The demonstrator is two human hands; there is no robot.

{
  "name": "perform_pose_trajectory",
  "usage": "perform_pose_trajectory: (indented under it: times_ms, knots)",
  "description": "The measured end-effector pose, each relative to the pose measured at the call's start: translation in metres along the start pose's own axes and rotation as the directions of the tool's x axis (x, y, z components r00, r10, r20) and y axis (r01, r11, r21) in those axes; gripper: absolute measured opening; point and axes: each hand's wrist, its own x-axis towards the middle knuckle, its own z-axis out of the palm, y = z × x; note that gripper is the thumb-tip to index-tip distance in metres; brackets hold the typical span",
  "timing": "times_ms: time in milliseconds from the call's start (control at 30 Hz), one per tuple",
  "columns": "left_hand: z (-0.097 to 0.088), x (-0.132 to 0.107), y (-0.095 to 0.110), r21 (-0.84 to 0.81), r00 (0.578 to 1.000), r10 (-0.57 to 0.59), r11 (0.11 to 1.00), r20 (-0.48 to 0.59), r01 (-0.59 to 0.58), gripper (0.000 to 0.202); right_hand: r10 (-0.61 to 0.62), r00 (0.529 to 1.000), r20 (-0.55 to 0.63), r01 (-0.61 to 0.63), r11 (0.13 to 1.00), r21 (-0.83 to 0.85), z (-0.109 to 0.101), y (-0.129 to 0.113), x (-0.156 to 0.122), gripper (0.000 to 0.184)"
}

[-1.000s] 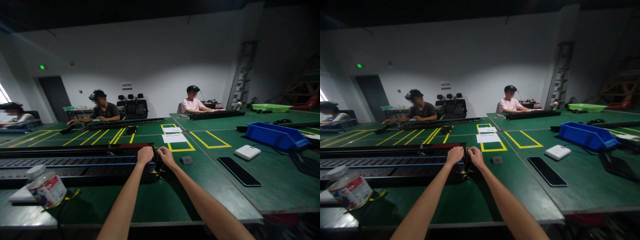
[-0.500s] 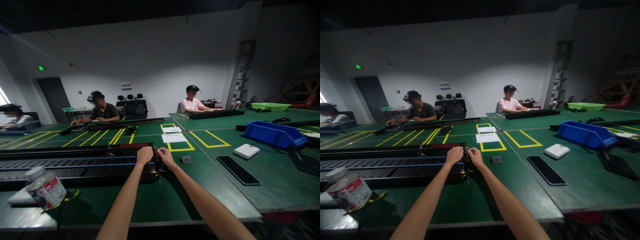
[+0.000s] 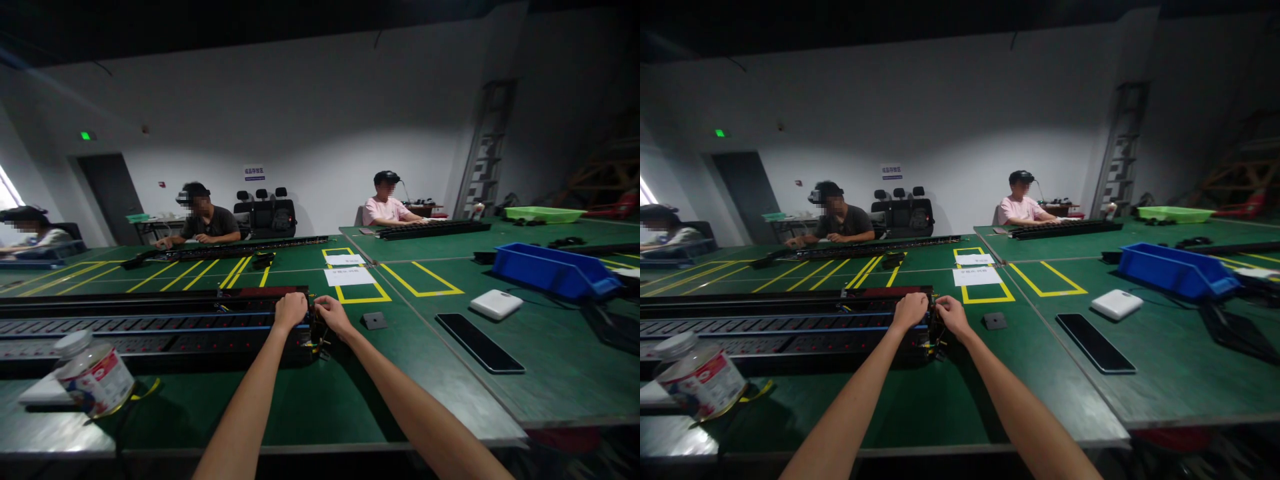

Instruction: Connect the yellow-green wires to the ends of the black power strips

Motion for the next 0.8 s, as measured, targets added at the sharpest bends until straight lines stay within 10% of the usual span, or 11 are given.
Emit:
perform_pose_trajectory:
  times_ms: [800]
  knots:
    - [0.004,0.0,-0.001,0.005,1.0,0.004,1.0,-0.02,-0.003,0.042,-0.012,1.0,-0.026,0.013,0.999,0.03,0.002,0.002,0.003,0.022]
